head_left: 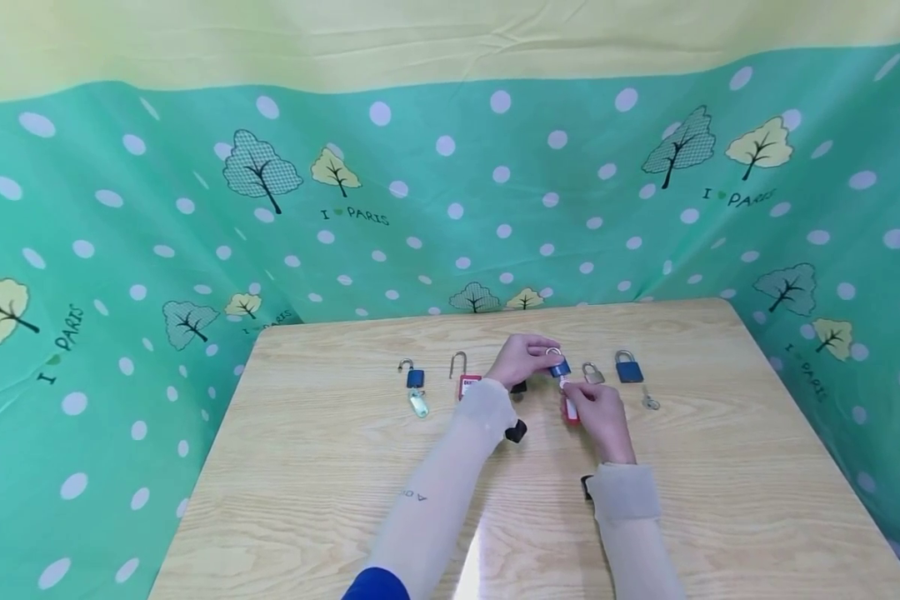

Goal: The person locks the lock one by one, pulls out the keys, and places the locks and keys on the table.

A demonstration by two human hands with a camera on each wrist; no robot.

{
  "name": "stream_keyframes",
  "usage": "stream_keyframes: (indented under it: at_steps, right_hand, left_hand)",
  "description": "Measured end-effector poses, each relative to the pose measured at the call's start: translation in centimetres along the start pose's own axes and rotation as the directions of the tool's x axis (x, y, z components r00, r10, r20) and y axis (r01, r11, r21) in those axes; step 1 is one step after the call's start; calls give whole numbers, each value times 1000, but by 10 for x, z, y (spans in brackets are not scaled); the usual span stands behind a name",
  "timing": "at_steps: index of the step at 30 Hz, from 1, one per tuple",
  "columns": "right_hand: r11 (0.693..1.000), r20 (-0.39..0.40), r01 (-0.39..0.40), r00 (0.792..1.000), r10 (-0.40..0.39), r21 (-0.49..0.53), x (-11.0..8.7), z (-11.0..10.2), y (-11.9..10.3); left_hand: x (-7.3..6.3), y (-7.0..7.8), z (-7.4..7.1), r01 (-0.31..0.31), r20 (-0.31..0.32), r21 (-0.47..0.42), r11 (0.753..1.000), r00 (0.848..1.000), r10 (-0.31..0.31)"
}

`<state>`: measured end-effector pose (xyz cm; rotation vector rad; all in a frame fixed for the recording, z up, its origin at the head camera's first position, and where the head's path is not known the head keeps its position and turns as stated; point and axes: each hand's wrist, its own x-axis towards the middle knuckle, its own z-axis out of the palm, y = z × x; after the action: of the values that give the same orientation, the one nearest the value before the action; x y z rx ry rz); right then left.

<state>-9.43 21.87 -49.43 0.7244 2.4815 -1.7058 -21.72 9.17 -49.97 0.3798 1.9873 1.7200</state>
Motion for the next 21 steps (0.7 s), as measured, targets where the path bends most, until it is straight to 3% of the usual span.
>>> stream_keyframes:
  at_steps: [5, 8, 14, 21]
  right_hand:
    - [998, -1, -30, 1000, 30, -47, -5, -1, 5]
    - [990, -5, 0, 1000, -1, -144, -5, 0, 9]
    - [929, 41, 30, 999, -16, -368, -4, 1, 6]
    - [837, 56, 92, 996, -73, -540, 3, -1, -3]
  left_hand:
    - [9, -4, -8, -23, -1, 135, 991, 1000, 23]
    - [8, -6, -8, -14, 15, 196, 980, 1000, 11]
    - [7, -11, -6, -13, 29, 366, 930, 1000, 3]
    - [13, -14, -1, -22, 39, 412, 911, 999, 6]
